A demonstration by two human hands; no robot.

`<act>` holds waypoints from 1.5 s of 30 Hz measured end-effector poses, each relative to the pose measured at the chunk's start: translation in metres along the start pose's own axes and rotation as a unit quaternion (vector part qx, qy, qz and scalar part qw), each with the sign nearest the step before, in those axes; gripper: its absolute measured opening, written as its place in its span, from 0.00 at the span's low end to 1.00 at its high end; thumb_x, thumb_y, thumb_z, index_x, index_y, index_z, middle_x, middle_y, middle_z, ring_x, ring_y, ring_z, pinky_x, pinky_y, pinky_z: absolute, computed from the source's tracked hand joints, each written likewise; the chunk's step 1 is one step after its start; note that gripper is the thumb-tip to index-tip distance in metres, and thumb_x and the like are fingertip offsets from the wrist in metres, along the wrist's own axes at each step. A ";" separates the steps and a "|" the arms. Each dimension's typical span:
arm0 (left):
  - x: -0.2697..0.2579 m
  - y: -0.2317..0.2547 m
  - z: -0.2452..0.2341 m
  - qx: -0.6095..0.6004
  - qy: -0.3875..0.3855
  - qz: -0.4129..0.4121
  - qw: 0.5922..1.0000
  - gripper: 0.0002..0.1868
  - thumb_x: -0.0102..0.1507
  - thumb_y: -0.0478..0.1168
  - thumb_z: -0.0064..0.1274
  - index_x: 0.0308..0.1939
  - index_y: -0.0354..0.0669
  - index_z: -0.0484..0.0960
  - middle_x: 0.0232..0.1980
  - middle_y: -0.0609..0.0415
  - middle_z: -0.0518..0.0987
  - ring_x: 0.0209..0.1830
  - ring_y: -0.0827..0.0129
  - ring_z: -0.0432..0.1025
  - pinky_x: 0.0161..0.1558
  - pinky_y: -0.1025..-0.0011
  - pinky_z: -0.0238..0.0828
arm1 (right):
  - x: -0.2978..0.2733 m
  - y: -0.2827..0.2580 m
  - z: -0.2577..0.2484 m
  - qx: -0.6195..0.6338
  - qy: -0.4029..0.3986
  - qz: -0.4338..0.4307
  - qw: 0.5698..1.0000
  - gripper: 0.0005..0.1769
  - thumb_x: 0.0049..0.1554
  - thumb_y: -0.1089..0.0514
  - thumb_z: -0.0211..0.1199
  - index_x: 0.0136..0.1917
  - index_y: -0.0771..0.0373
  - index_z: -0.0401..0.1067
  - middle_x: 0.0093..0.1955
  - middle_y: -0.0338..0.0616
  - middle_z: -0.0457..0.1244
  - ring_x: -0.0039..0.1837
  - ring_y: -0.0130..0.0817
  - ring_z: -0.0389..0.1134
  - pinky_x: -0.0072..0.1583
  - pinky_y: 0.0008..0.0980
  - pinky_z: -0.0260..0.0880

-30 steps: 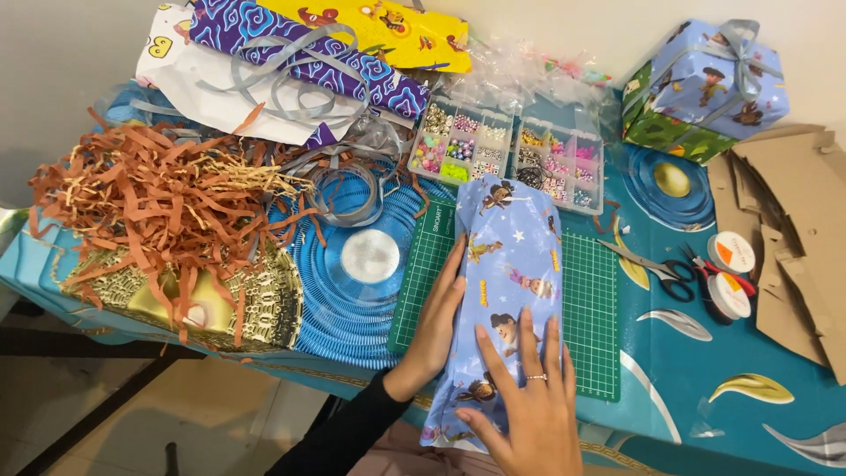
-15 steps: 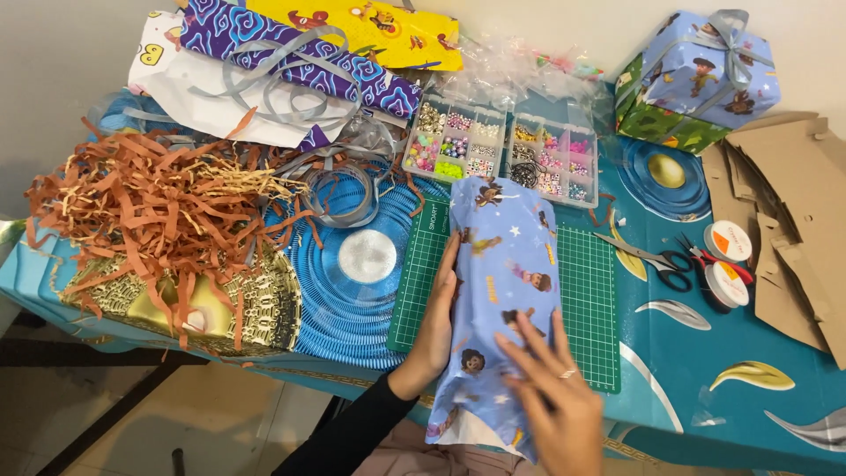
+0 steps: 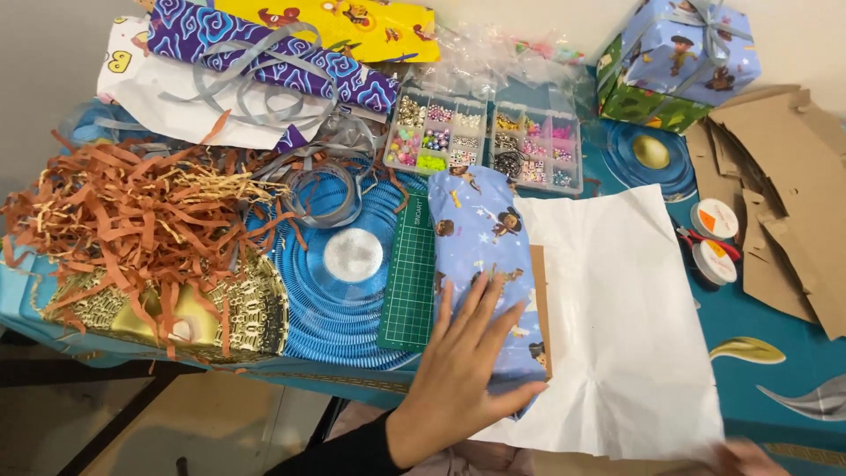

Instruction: The person selects decorative beads from a tray, places them into small plastic bags, puts the bags into a cardboard box, and then wraps the box with patterned paper and tape.

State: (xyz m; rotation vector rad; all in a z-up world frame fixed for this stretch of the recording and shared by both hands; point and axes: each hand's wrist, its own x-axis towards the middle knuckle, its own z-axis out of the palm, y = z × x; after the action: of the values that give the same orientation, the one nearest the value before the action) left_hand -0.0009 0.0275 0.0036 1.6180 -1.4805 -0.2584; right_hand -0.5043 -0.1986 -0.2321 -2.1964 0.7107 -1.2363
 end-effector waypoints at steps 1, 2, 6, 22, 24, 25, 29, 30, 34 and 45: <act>0.002 -0.001 0.006 0.050 -0.013 0.008 0.999 0.43 0.65 0.59 0.57 0.74 0.34 0.63 0.82 0.33 0.52 0.84 0.40 0.43 0.78 0.35 0.31 | 0.059 -0.059 0.049 0.001 -0.022 -0.017 1.000 0.15 0.64 0.57 0.52 0.61 0.65 0.67 0.71 0.68 0.62 0.71 0.56 0.69 0.68 0.40 0.75; 0.003 -0.002 0.012 0.100 -0.026 0.017 0.995 0.53 0.63 0.62 0.60 0.78 0.30 0.55 0.83 0.29 0.48 0.84 0.37 0.40 0.78 0.34 0.32 | 0.096 -0.143 0.086 0.002 -0.044 -0.034 0.998 0.15 0.63 0.53 0.52 0.58 0.63 0.69 0.70 0.66 0.64 0.70 0.54 0.72 0.66 0.37 0.78; 0.000 -0.014 0.028 0.177 -0.019 0.035 0.983 0.55 0.61 0.64 0.60 0.76 0.25 0.57 0.80 0.25 0.52 0.83 0.34 0.44 0.79 0.40 0.38 | 0.188 -0.354 0.224 -0.068 0.028 0.196 0.978 0.22 0.65 0.62 0.49 0.71 0.68 0.67 0.79 0.55 0.58 0.80 0.43 0.59 0.75 0.38 0.62; -0.002 -0.019 0.005 0.118 -0.111 0.031 0.986 0.43 0.70 0.60 0.46 0.78 0.32 0.57 0.83 0.33 0.49 0.84 0.43 0.42 0.79 0.48 0.37 | 0.177 -0.292 0.208 -0.218 -0.210 0.139 0.943 0.41 0.52 0.56 0.67 0.77 0.39 0.62 0.79 0.29 0.60 0.76 0.24 0.63 0.53 0.24 0.75; -0.001 -0.018 0.001 0.099 -0.124 0.023 0.987 0.43 0.70 0.60 0.45 0.79 0.33 0.55 0.83 0.34 0.47 0.84 0.42 0.41 0.79 0.47 0.36 | 0.177 -0.291 0.210 -0.215 -0.206 0.121 0.947 0.39 0.52 0.57 0.67 0.76 0.39 0.65 0.78 0.30 0.61 0.79 0.23 0.59 0.54 0.21 0.73; -0.001 -0.018 0.001 0.089 -0.120 0.025 0.988 0.43 0.69 0.59 0.46 0.78 0.32 0.56 0.83 0.33 0.48 0.84 0.41 0.42 0.79 0.47 0.36 | 0.176 -0.289 0.211 -0.226 -0.196 0.170 0.939 0.41 0.51 0.56 0.68 0.76 0.37 0.64 0.75 0.28 0.64 0.74 0.24 0.64 0.56 0.26 0.73; -0.001 -0.019 0.001 0.078 -0.113 0.030 0.990 0.43 0.68 0.58 0.49 0.77 0.31 0.58 0.83 0.33 0.50 0.84 0.41 0.42 0.79 0.47 0.37 | 0.180 -0.296 0.217 -0.215 -0.165 0.207 0.940 0.41 0.51 0.61 0.66 0.76 0.37 0.65 0.74 0.25 0.64 0.69 0.28 0.69 0.60 0.32 0.73; -0.001 -0.019 0.003 0.077 -0.113 0.031 0.990 0.43 0.68 0.58 0.49 0.77 0.31 0.58 0.83 0.33 0.50 0.84 0.41 0.42 0.79 0.47 0.37 | 0.180 -0.295 0.217 -0.216 -0.164 0.207 0.940 0.41 0.51 0.61 0.66 0.76 0.37 0.65 0.74 0.25 0.64 0.69 0.28 0.69 0.60 0.32 0.73; 0.000 -0.018 0.009 0.073 -0.100 0.035 0.992 0.43 0.68 0.58 0.49 0.77 0.30 0.59 0.83 0.33 0.50 0.84 0.40 0.43 0.79 0.46 0.38 | 0.183 -0.298 0.216 -0.209 -0.178 0.207 0.939 0.42 0.51 0.60 0.66 0.77 0.40 0.63 0.75 0.24 0.64 0.70 0.24 0.68 0.57 0.29 0.74; 0.018 -0.047 0.023 0.160 -0.040 0.134 0.977 0.32 0.70 0.57 0.46 0.65 0.32 0.77 0.70 0.37 0.75 0.74 0.36 0.63 0.72 0.49 0.59 | 0.218 -0.329 0.206 -0.116 -0.210 0.307 0.921 0.47 0.51 0.70 0.50 0.80 0.41 0.56 0.70 0.30 0.68 0.35 0.27 0.76 0.33 0.28 0.61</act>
State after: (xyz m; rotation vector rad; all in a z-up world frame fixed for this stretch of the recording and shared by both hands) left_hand 0.0213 -0.0048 -0.0359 1.6444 -1.8555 0.0737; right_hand -0.1645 -0.0657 0.0226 -2.0613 1.2733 -0.3639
